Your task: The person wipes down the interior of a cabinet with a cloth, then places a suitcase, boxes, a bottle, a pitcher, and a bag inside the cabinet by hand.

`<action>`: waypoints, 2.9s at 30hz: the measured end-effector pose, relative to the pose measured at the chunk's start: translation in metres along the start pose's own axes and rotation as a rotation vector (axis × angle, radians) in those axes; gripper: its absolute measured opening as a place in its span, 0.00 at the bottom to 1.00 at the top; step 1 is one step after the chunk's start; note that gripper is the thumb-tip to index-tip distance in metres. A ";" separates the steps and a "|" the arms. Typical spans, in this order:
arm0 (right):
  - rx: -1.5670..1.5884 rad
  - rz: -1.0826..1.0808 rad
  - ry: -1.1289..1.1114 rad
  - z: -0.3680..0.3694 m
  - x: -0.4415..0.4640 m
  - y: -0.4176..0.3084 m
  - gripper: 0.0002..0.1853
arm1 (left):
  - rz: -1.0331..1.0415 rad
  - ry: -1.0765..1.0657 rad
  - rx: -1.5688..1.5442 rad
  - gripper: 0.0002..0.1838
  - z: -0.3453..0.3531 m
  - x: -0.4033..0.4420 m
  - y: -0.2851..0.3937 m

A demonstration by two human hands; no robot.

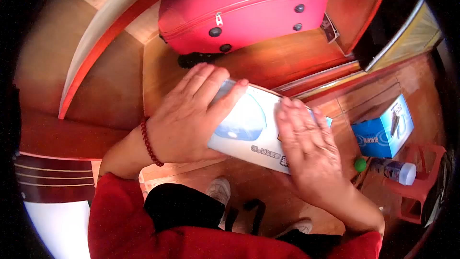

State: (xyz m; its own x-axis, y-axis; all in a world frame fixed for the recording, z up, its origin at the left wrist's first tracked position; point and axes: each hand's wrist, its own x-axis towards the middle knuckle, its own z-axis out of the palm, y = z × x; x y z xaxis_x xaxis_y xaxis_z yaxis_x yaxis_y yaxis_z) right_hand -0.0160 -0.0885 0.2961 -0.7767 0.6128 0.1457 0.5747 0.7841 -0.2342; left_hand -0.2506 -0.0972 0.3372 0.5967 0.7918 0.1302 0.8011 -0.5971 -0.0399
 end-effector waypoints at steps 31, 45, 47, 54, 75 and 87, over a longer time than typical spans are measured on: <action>1.154 0.008 -0.464 0.124 0.033 -0.001 0.24 | -1.273 0.651 -0.832 0.38 -0.021 -0.166 -0.121; 1.940 0.196 -0.684 0.193 0.168 -0.128 0.40 | -1.208 0.962 -0.743 0.22 0.021 -0.179 -0.179; 1.983 0.201 -0.646 0.195 0.185 -0.137 0.40 | -1.230 0.915 -0.689 0.33 0.018 -0.163 -0.207; 2.102 0.279 -0.615 0.197 0.212 -0.131 0.39 | -1.413 0.835 -0.280 0.30 0.037 -0.092 -0.304; 1.550 0.244 -0.363 0.200 0.171 -0.046 0.22 | -0.496 0.943 0.333 0.17 0.094 -0.058 -0.234; 1.130 0.371 -0.376 0.161 -0.041 0.031 0.13 | -0.412 -0.142 -0.053 0.33 0.213 0.049 -0.085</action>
State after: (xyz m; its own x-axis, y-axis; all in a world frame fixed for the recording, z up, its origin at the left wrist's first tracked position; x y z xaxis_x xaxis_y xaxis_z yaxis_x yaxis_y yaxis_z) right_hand -0.0075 -0.1048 0.1285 -0.7475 0.5668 -0.3463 0.3764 -0.0680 -0.9240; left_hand -0.2799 0.0198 0.1363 0.2315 0.9728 -0.0135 0.9722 -0.2308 0.0383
